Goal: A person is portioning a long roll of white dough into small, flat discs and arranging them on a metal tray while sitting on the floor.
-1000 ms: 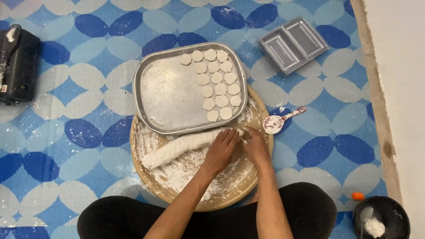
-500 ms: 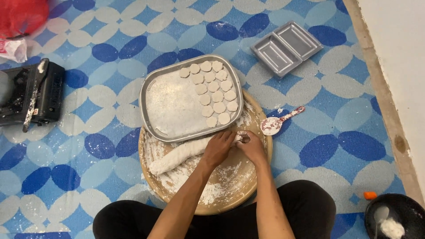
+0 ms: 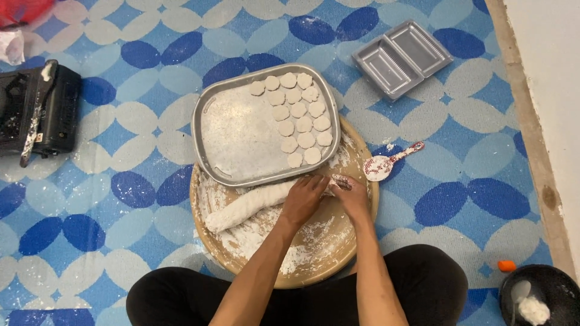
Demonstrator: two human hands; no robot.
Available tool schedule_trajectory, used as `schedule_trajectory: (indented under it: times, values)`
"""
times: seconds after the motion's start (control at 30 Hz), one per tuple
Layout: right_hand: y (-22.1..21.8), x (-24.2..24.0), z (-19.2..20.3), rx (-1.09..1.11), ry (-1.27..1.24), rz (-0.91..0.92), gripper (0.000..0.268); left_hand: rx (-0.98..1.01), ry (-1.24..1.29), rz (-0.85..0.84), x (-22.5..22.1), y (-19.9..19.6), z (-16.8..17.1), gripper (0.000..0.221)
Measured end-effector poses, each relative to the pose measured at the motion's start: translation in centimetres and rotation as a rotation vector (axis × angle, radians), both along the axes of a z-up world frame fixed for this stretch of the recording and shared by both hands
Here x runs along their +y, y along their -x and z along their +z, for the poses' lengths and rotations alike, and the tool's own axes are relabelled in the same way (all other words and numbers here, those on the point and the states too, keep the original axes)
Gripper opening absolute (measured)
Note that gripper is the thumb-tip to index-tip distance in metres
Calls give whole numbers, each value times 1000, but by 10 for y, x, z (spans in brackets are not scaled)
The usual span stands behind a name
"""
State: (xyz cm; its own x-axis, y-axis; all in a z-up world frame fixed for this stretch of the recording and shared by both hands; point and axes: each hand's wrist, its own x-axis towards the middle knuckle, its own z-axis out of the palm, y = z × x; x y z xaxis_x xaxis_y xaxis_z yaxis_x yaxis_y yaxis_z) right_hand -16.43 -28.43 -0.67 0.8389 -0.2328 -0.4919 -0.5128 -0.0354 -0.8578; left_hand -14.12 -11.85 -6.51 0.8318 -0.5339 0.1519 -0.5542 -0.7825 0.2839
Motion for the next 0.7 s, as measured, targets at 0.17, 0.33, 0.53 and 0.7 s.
schedule_trajectory:
  times: [0.17, 0.33, 0.53, 0.7]
  values:
    - [-3, -5, -12, 85, 69, -31, 34, -32, 56, 21, 0, -2, -6, 53]
    - [-3, 10, 10, 22, 7, -65, 43, 27, 94, 23, 6, -1, -13, 59]
    - [-4, 3, -4, 30, 83, -45, 40, 12, 76, 22, 5, -1, -10, 58]
    - [-4, 10, -26, 122, 246, -83, 31, -29, 80, 20, 6, -4, -13, 52]
